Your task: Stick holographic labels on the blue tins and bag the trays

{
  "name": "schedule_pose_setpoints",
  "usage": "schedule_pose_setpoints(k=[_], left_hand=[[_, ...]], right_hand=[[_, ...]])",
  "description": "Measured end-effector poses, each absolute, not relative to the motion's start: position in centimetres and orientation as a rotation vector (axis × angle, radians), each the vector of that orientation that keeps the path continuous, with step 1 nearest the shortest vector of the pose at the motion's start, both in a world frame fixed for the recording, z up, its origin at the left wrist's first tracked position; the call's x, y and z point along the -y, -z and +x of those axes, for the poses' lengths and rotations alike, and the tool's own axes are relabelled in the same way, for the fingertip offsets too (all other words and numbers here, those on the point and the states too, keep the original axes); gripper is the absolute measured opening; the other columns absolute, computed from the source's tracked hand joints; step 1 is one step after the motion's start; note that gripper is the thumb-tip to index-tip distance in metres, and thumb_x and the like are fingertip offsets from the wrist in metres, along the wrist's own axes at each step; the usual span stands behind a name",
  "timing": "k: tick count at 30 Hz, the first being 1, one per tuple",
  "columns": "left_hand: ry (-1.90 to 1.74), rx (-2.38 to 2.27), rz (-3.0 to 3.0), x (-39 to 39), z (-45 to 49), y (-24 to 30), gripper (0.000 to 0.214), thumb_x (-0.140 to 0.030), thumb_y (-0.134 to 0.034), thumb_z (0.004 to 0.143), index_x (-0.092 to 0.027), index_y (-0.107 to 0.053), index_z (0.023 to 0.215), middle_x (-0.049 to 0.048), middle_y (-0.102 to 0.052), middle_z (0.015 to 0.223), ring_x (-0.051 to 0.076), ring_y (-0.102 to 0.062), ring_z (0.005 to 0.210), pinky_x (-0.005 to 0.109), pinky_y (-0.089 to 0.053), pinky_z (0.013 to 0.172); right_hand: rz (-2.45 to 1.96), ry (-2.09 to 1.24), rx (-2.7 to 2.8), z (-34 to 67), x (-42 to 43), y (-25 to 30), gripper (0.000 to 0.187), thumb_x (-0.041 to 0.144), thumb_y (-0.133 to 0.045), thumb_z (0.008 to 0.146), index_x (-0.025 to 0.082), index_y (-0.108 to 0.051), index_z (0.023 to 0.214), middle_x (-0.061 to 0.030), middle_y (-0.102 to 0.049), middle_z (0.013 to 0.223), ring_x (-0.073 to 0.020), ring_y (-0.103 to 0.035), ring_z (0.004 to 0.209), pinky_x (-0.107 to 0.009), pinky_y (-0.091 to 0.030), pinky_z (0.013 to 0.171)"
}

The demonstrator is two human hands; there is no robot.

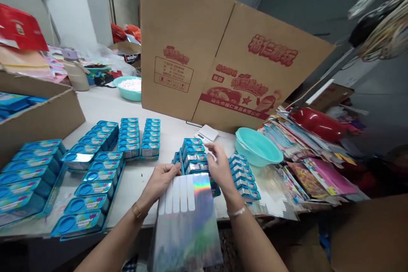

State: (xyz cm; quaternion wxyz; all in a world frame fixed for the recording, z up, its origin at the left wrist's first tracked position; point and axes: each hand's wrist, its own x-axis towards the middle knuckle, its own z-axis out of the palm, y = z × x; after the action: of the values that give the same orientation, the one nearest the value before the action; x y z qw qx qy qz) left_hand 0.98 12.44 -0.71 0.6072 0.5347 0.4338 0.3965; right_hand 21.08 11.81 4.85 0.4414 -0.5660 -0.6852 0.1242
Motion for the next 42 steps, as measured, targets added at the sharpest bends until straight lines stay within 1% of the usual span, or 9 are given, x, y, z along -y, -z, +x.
schedule_pose_setpoints(k=[2, 4, 6, 9, 14, 19, 27, 34, 42], left_hand=[[-0.950, -1.019, 1.305, -10.8, 0.0, -0.7, 0.059, -0.069, -0.059, 0.080, -0.013, -0.061, 0.061, -0.0038, -0.043, 0.053, 0.009, -0.034, 0.051, 0.023, -0.022, 0.049], [-0.970, -1.008, 1.391, -9.4, -0.6, -2.0, 0.055, -0.063, -0.058, 0.083, -0.012, -0.066, 0.063, -0.0023, -0.047, 0.055, 0.010, -0.038, 0.054, 0.022, -0.025, 0.051], [-0.968, -0.964, 1.453, -8.2, -0.8, -3.0, 0.050, -0.056, -0.057, 0.086, -0.012, -0.068, 0.064, -0.0009, -0.051, 0.058, 0.012, -0.042, 0.059, 0.022, -0.030, 0.055], [-0.863, -0.869, 1.493, -6.5, -0.7, -4.0, 0.036, -0.044, -0.064, 0.083, -0.011, -0.072, 0.070, -0.0015, -0.054, 0.060, 0.011, -0.043, 0.060, 0.022, -0.032, 0.057], [-0.566, -0.710, 1.577, -4.3, -0.8, -5.0, 0.020, -0.030, -0.070, 0.080, -0.011, -0.076, 0.077, -0.0011, -0.060, 0.063, 0.011, -0.046, 0.060, 0.021, -0.034, 0.057], [-0.586, -0.749, 1.559, -3.5, -0.9, -5.5, 0.029, -0.035, -0.067, 0.083, -0.010, -0.070, 0.070, -0.0014, -0.056, 0.061, 0.010, -0.045, 0.060, 0.022, -0.034, 0.056], [-0.591, -0.732, 1.473, -4.2, -0.8, -5.7, 0.030, -0.038, -0.068, 0.082, -0.011, -0.065, 0.068, -0.0025, -0.052, 0.060, 0.010, -0.040, 0.059, 0.022, -0.031, 0.056], [-0.602, -0.754, 1.424, -4.8, -0.8, -5.5, 0.029, -0.037, -0.069, 0.080, -0.011, -0.067, 0.068, -0.0024, -0.052, 0.060, 0.010, -0.040, 0.059, 0.022, -0.030, 0.056], [-0.613, -0.753, 1.381, -5.4, -0.8, -5.3, 0.031, -0.040, -0.070, 0.078, -0.011, -0.065, 0.068, -0.0022, -0.051, 0.060, 0.010, -0.039, 0.058, 0.023, -0.029, 0.055]], right_hand=[[-1.330, -0.369, 1.720, 21.1, -8.7, -6.1, 0.026, 0.018, -0.043, 0.097, 0.020, -0.056, 0.119, -0.0090, -0.061, 0.118, -0.0207, -0.058, 0.113, -0.037, -0.047, 0.100], [-1.250, -0.524, 1.892, 20.8, -5.4, -7.0, 0.023, 0.024, -0.053, 0.098, 0.024, -0.058, 0.120, -0.0065, -0.063, 0.119, -0.0205, -0.059, 0.112, -0.034, -0.047, 0.098], [-1.236, -0.625, 2.063, 20.3, -2.5, -7.3, 0.018, 0.023, -0.059, 0.096, 0.026, -0.063, 0.113, -0.0038, -0.067, 0.111, -0.0198, -0.061, 0.104, -0.032, -0.047, 0.090], [-1.292, -0.566, 2.078, 19.8, 0.3, -6.8, 0.011, 0.016, -0.058, 0.096, 0.023, -0.065, 0.100, -0.0023, -0.068, 0.095, -0.0185, -0.062, 0.091, -0.030, -0.046, 0.080], [-1.272, -0.518, 2.017, 20.1, 2.8, -6.2, 0.005, 0.017, -0.063, 0.094, 0.022, -0.065, 0.095, -0.0013, -0.067, 0.090, -0.0165, -0.063, 0.085, -0.027, -0.047, 0.074], [-1.165, -0.200, 2.046, 20.0, 4.5, -5.4, 0.016, 0.012, -0.058, 0.095, 0.020, -0.067, 0.105, -0.0057, -0.068, 0.093, -0.0183, -0.063, 0.085, -0.030, -0.050, 0.075], [-0.989, 0.310, 2.075, 19.9, 4.2, -4.4, 0.035, 0.000, -0.058, 0.088, 0.012, -0.065, 0.120, -0.0135, -0.073, 0.100, -0.0228, -0.064, 0.085, -0.035, -0.053, 0.071], [-0.941, 0.355, 2.057, 19.8, 3.2, -4.3, 0.034, -0.001, -0.060, 0.085, 0.012, -0.066, 0.115, -0.0153, -0.074, 0.096, -0.0235, -0.065, 0.082, -0.036, -0.055, 0.067], [-0.930, 0.336, 2.067, 20.0, 2.8, -3.9, 0.034, -0.001, -0.059, 0.085, 0.014, -0.067, 0.115, -0.0163, -0.072, 0.105, -0.0247, -0.065, 0.090, -0.038, -0.055, 0.073]])
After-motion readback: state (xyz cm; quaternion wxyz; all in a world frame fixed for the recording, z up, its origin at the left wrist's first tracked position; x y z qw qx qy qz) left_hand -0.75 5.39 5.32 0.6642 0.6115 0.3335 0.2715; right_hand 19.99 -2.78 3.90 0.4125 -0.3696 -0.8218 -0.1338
